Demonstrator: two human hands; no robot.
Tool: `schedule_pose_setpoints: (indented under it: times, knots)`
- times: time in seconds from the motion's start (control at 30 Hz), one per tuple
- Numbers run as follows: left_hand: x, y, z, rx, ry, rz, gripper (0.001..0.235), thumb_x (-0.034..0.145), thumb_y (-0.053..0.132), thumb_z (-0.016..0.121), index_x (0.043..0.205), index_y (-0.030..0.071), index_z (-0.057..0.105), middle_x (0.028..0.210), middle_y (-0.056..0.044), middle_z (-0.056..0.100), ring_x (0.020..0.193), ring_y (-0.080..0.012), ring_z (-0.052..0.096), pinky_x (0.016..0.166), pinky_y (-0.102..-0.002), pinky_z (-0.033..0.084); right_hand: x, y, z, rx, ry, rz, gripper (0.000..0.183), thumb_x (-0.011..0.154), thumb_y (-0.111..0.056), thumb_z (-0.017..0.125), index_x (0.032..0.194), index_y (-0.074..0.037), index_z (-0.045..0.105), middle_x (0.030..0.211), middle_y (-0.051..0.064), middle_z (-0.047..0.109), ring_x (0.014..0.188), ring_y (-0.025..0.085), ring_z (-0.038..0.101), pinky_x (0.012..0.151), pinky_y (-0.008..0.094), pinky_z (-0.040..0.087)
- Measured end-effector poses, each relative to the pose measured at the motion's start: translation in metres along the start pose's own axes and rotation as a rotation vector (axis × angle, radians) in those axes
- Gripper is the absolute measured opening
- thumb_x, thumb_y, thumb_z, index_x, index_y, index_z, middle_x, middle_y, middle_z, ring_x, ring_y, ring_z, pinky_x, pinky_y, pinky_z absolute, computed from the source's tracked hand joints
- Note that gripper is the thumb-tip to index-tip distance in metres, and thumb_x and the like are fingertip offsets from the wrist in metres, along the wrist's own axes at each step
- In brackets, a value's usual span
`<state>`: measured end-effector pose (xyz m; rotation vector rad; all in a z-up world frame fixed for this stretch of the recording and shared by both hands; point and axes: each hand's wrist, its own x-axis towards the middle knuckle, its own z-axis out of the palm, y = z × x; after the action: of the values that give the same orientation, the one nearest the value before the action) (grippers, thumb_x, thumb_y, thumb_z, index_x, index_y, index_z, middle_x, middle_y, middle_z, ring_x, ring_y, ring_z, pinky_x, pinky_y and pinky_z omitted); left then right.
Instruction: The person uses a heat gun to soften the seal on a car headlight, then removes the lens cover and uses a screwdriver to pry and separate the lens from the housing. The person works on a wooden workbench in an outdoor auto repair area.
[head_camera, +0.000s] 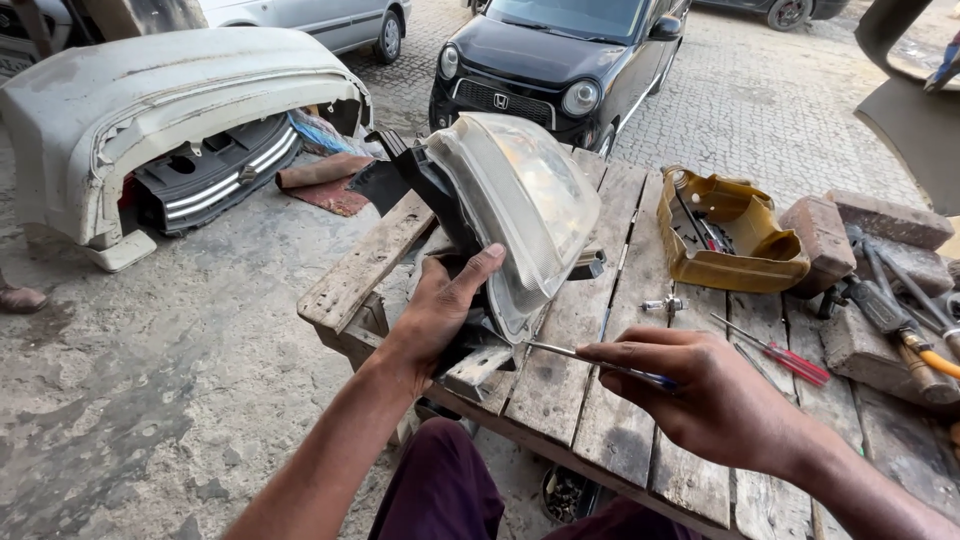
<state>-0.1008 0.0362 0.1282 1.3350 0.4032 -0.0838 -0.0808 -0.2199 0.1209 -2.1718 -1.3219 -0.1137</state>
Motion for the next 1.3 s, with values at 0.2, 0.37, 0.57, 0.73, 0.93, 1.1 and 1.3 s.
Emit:
schedule_pose_setpoints:
  times: [0.2,0.37,0.57,0.73,0.93,1.1,1.3]
  knots:
    - [0.011,-0.014,-0.005,-0.046,-0.063,-0.026,0.071,0.084,0.051,0.063,0.133,0.014,0.028,0.114,-0.016,0.049,0.082,-0.0270,0.060,0.067,-0.041,0.061,0.001,0.001,0.013,-0.005,0.054,-0.025,0.030,0.092,-0.017,0.069,0.121,-0.011,0.075,0.091,0.003,0.078,0.068,0.019,0.075,0.060,0.032,0.056]
    - [0.001,-0.005,-0.006,0.177,-0.052,0.002,0.091,0.076,0.063,0.057,0.142,0.010,0.023,0.163,-0.017,0.032,0.148,-0.0333,0.042,0.122,-0.047,0.041,0.027,-0.007,-0.006,-0.079,-0.103,-0.091,0.028,0.092,-0.014,0.066,0.118,-0.009,0.077,0.085,0.004,0.080,0.060,0.019,0.077,0.047,0.034,0.059]
    - [0.002,-0.013,-0.015,0.169,-0.038,-0.024,0.130,0.074,0.069,0.056,0.158,0.011,-0.025,0.173,-0.012,-0.004,0.160,-0.0320,0.016,0.130,-0.043,0.018,0.018,-0.007,0.023,-0.057,-0.054,-0.101,0.028,0.091,-0.006,0.067,0.117,-0.008,0.076,0.088,0.002,0.082,0.061,0.014,0.076,0.050,0.023,0.066]
    - [0.000,-0.017,-0.012,0.196,-0.037,-0.064,0.134,0.068,0.077,0.050,0.159,0.012,-0.025,0.173,-0.011,-0.002,0.161,-0.0301,0.009,0.130,-0.043,0.005,-0.012,-0.004,0.072,-0.041,0.276,-0.039,0.032,0.091,-0.008,0.069,0.123,-0.005,0.072,0.094,0.007,0.077,0.065,0.017,0.076,0.054,0.029,0.059]
    - [-0.001,-0.019,-0.006,0.215,-0.060,-0.060,0.128,0.074,0.077,0.044,0.157,0.011,-0.028,0.174,-0.010,0.000,0.161,-0.0288,0.008,0.130,-0.045,0.006,-0.026,0.004,0.098,0.219,0.376,0.111,0.034,0.089,-0.008,0.073,0.123,-0.009,0.076,0.090,0.002,0.074,0.072,0.011,0.068,0.059,0.025,0.054]
    - [-0.001,-0.020,-0.006,0.225,-0.060,-0.026,0.118,0.078,0.073,0.041,0.159,0.015,-0.022,0.172,-0.004,-0.018,0.161,-0.0255,0.000,0.130,-0.047,0.003,-0.023,0.004,0.095,0.459,0.347,0.292,0.034,0.085,-0.010,0.078,0.119,-0.007,0.081,0.088,0.004,0.078,0.075,0.011,0.070,0.062,0.025,0.054]
    - [0.005,-0.027,-0.010,0.192,-0.089,0.011,0.106,0.083,0.070,0.038,0.162,0.016,-0.009,0.173,-0.005,-0.011,0.161,-0.0256,0.008,0.130,-0.049,0.006,-0.024,0.002,0.100,0.781,0.319,0.604,0.038,0.080,-0.010,0.083,0.117,-0.004,0.086,0.076,0.006,0.069,0.066,0.014,0.057,0.056,0.027,0.044]
